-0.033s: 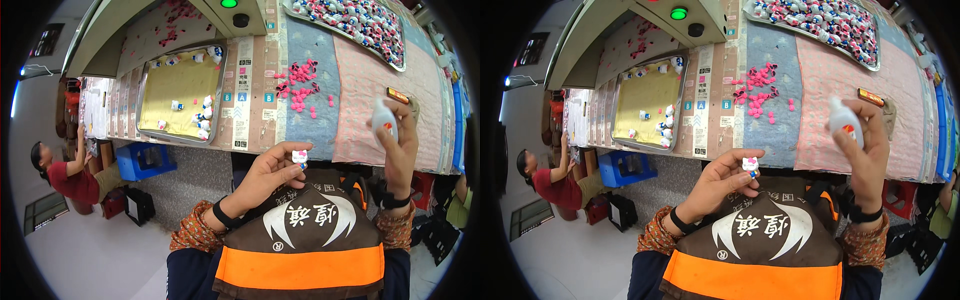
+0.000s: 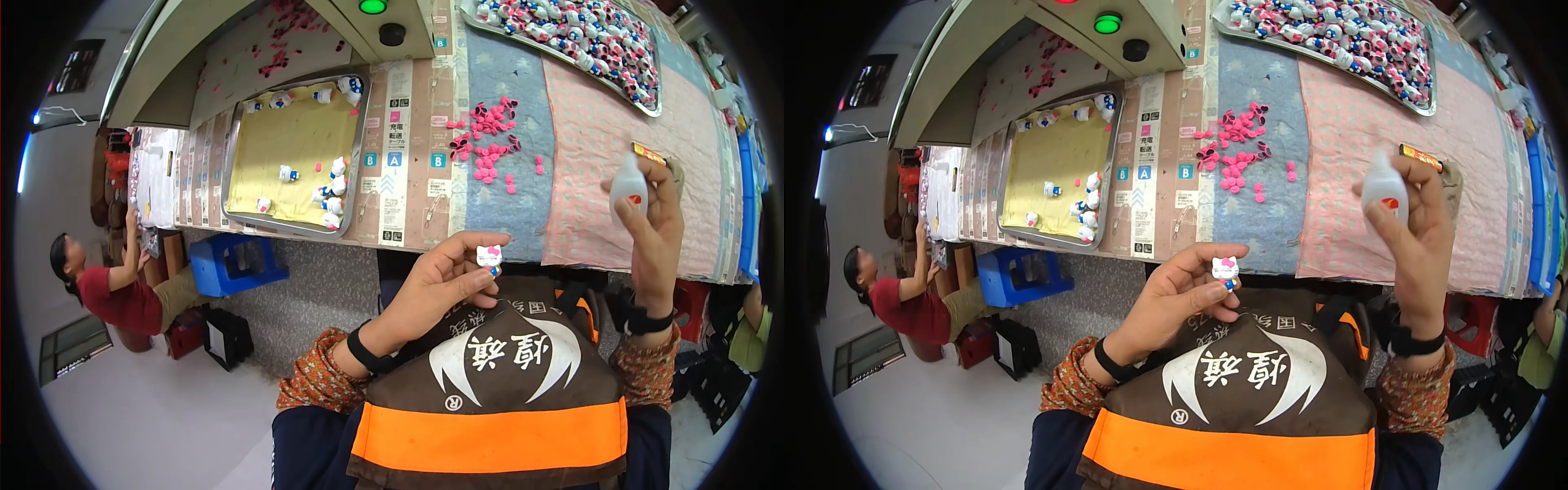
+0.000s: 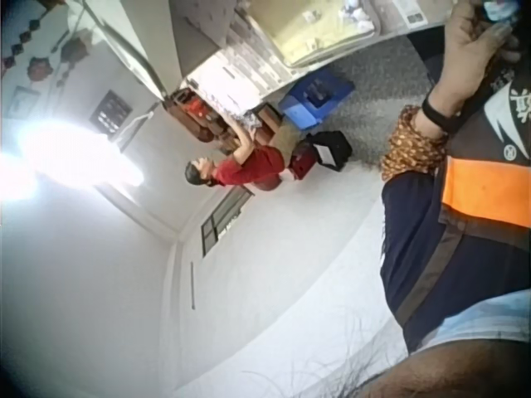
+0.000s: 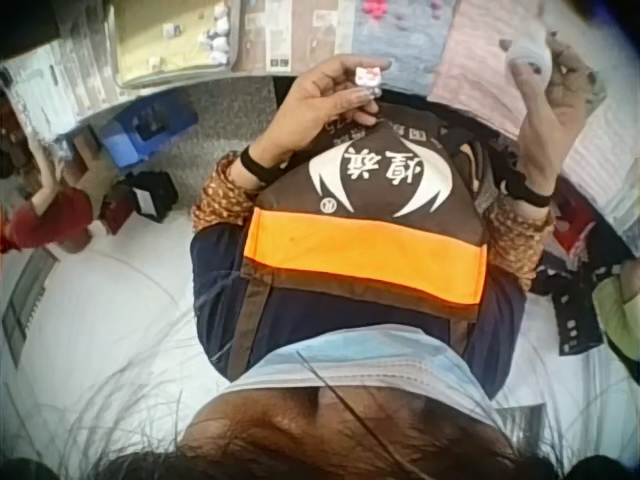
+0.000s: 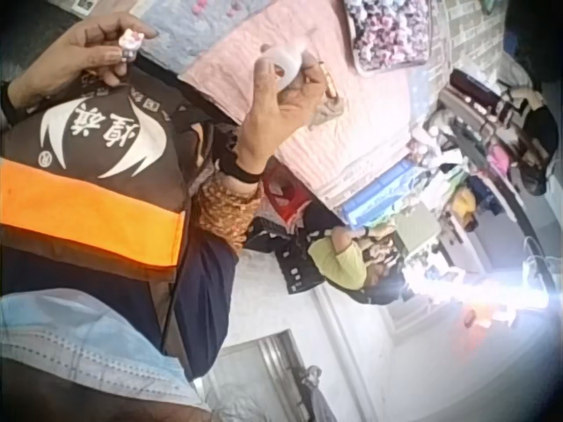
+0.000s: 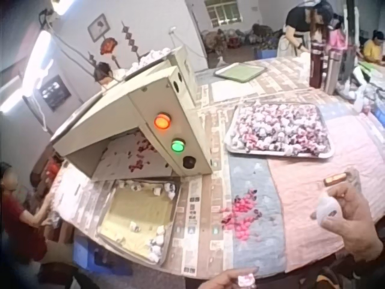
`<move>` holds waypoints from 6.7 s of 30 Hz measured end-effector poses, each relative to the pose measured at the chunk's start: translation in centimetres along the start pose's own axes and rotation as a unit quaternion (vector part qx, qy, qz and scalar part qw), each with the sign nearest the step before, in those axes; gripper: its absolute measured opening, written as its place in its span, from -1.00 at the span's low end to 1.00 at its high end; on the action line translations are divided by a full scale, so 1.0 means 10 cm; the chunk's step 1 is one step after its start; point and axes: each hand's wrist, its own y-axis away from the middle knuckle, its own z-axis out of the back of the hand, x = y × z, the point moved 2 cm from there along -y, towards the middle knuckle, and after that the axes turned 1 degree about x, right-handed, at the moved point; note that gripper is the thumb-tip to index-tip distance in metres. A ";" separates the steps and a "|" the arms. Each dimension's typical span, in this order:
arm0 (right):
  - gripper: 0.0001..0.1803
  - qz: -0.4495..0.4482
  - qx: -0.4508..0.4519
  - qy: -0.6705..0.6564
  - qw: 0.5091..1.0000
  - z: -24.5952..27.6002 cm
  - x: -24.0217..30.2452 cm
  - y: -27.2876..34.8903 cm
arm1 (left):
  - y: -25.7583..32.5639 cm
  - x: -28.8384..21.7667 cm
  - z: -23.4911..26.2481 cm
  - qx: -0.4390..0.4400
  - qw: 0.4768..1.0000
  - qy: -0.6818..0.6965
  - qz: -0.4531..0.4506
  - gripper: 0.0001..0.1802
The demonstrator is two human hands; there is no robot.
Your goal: Assembling small plastic components using glue and a heat press machine.
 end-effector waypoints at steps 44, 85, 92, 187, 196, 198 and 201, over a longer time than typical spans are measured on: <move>-0.84 -0.258 0.208 -0.207 0.920 -0.84 0.05 -0.09 | 0.14 0.04 0.24 -0.044 0.994 0.004 -0.099 -0.60; -0.82 -0.025 0.201 0.006 0.979 -0.93 0.10 0.41 | 0.07 0.15 0.07 -0.048 0.966 -0.194 -0.166 -0.58; -0.82 -0.038 0.211 0.016 0.977 -0.95 0.10 0.43 | 0.04 0.14 0.00 -0.046 0.986 -0.082 -0.139 -0.68; -0.75 -0.078 0.237 -0.059 0.966 -0.98 -0.07 0.51 | 0.03 0.19 0.12 0.029 0.983 -0.090 -0.159 -0.72; -0.72 -0.135 0.254 -0.133 0.948 -0.98 -0.13 0.51 | 0.00 0.18 0.14 0.050 0.981 -0.063 -0.179 -0.78; -0.68 -0.146 0.248 -0.140 0.948 -0.99 -0.12 0.50 | -0.01 0.18 0.13 0.052 0.985 -0.038 -0.160 -0.79; -0.66 -0.162 0.260 -0.160 0.938 -0.98 -0.11 0.49 | -0.02 0.20 0.16 0.065 0.985 -0.017 -0.158 -0.79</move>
